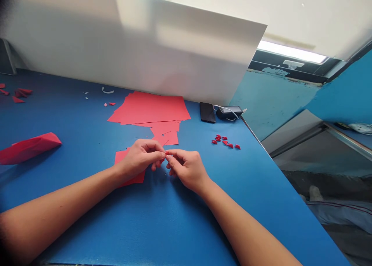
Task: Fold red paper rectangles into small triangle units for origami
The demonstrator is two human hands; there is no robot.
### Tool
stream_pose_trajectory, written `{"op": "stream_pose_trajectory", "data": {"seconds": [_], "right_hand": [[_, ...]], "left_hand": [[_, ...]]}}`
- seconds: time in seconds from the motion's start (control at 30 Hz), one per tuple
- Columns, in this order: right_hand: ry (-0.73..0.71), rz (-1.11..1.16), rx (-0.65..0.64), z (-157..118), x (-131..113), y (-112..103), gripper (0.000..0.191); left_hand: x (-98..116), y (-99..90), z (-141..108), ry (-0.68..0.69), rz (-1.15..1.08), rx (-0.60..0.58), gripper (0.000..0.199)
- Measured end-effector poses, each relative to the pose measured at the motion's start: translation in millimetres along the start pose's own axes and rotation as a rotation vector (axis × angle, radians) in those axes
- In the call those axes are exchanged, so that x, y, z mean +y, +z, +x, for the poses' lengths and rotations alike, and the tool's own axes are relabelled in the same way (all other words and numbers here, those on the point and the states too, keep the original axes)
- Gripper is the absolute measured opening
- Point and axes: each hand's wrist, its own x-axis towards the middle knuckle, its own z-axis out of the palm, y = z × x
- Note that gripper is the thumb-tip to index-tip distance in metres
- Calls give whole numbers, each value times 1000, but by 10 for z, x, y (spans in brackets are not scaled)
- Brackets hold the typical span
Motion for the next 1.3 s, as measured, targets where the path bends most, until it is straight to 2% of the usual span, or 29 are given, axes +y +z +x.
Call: {"op": "stream_pose_trajectory", "data": {"seconds": [0.13,0.37,0.63,0.87,1.1,1.3], "right_hand": [[24,15,-6,8,-22,-21,25],[1,-77,96,-12,-63,5,23],[68,16,187,-6,-81,53,19],[-46,-209,240,-35,-53,36,17],[-109,-301,313,-21,-85,52,15],[-323,-432,386,-24,-47,77,13]], "left_hand": [[4,1,-7,19,23,-17,9],[-3,34,-13,-6,10,3,7],[-18,50,-6,-31,-68,-19,7],[0,54,-17,-53,-84,4,9],[54,75,-25,-78,-106,-7,15],[56,97,-28,-86,5,40,19]]}}
